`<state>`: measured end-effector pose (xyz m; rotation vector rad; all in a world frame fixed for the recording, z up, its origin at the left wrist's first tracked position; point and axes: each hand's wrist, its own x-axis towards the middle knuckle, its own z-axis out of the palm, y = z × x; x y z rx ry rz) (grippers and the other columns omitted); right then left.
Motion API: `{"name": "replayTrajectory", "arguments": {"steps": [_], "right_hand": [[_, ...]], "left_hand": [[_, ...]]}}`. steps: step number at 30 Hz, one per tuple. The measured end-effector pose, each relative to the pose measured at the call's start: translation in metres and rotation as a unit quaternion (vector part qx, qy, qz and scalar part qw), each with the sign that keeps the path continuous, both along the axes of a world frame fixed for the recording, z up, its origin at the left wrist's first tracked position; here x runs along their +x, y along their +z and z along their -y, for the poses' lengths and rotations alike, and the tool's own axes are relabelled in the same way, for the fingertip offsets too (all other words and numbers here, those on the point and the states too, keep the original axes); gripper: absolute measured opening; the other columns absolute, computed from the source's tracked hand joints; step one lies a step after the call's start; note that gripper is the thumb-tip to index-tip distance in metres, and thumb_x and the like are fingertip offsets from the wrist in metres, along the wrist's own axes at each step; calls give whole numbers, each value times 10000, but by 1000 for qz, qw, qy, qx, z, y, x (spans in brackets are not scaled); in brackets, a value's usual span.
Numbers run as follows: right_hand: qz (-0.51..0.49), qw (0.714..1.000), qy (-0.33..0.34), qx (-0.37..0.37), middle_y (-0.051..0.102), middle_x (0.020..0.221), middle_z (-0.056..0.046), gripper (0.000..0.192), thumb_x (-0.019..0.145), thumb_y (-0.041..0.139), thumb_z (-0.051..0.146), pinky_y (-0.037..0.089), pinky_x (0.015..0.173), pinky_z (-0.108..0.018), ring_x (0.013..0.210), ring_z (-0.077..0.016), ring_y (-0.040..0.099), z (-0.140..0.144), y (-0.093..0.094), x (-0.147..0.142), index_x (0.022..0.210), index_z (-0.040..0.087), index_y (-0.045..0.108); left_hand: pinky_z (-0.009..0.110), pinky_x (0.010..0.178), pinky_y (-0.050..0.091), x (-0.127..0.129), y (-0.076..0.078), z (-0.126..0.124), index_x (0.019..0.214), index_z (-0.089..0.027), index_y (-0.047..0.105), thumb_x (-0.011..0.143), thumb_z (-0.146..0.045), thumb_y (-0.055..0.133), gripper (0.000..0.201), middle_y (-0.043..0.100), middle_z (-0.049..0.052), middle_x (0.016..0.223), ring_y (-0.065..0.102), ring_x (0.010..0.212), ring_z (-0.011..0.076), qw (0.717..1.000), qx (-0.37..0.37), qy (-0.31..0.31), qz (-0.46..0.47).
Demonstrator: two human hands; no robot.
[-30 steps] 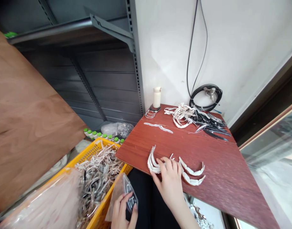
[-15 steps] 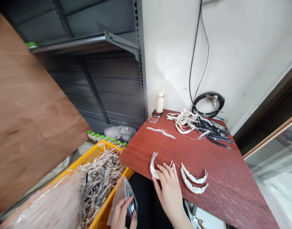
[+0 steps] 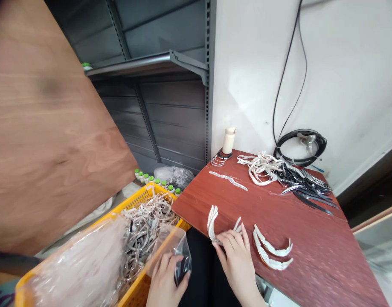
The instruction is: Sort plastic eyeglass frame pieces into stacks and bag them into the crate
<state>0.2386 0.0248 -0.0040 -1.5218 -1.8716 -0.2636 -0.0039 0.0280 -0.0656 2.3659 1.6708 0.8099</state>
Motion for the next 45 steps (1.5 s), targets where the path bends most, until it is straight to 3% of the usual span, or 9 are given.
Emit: {"name": "replayTrajectory", "arguments": {"steps": [6, 11, 16, 23, 29, 34, 39, 42, 45], "right_hand": [[-15, 996, 88, 1, 708, 935, -9, 100, 919, 627, 314, 182, 1181, -583, 923, -218, 650, 23, 14, -18, 1005, 265, 611], [-34, 961, 266, -72, 680, 718, 67, 147, 989, 502, 313, 239, 1201, -464, 752, -137, 639, 46, -19, -49, 892, 295, 611], [-18, 965, 246, -90, 682, 724, 86, 117, 957, 571, 364, 312, 1171, -371, 740, -112, 633, 47, -54, -42, 882, 277, 591], [25, 985, 163, -60, 636, 714, 46, 73, 846, 652, 271, 191, 1218, -446, 789, -165, 602, 39, -52, -56, 814, 248, 591], [-4, 989, 144, -40, 631, 724, 35, 59, 818, 667, 209, 163, 1222, -500, 819, -183, 602, 28, -55, -82, 850, 233, 623], [-131, 987, 86, -47, 676, 1030, -32, 190, 863, 665, 349, 464, 1034, -463, 1012, -240, 623, 38, -53, -76, 1035, 276, 633], [-385, 882, -99, -253, 636, 841, -44, 391, 885, 566, 573, 545, 602, -276, 644, -164, 612, 43, -62, -59, 1020, 206, 549], [-485, 771, -34, -412, 619, 691, -11, 545, 857, 474, 727, 419, 399, -216, 479, -127, 531, 34, -65, -58, 964, 196, 541], [-559, 701, 4, -443, 489, 504, 62, 625, 773, 495, 820, 246, 317, -170, 357, -71, 370, 24, -64, -69, 833, 199, 524]], "left_hand": [[357, 841, 583, 6, -4, 6, 1215, -243, 622, 809, -273, 603, 408, 636, 85, 1100, 688, 965, 225, 999, -22, 5, 40], [262, 798, 573, 5, 9, 11, 1263, -264, 579, 837, -197, 513, 436, 607, 75, 1160, 703, 919, 170, 982, -114, -13, 150], [271, 780, 585, -19, 9, 6, 1342, -287, 538, 776, -172, 547, 578, 574, 72, 1247, 708, 851, 160, 981, -150, -36, 118], [220, 813, 574, -30, -9, 12, 1470, -294, 395, 751, -65, 486, 760, 643, 71, 1204, 706, 929, 174, 986, 3, -146, -82], [215, 811, 571, -28, -37, 17, 1415, -269, 485, 681, 23, 428, 792, 673, 65, 1173, 700, 868, 165, 976, 48, -131, -165], [217, 826, 569, -32, -40, 12, 1451, -218, 429, 709, -1, 433, 773, 641, 92, 1157, 690, 928, 166, 980, 15, -141, -137], [260, 870, 562, -26, -38, 18, 1476, -220, 389, 720, 24, 407, 795, 597, 104, 1204, 667, 988, 182, 987, 0, -102, -122], [252, 877, 558, -27, -36, 18, 1487, -210, 372, 729, 6, 428, 791, 592, 109, 1206, 662, 987, 177, 985, -24, -130, -110], [273, 900, 553, -31, -33, 15, 1493, -219, 360, 723, -1, 432, 804, 584, 114, 1232, 656, 996, 179, 982, -63, -144, -101]]}}
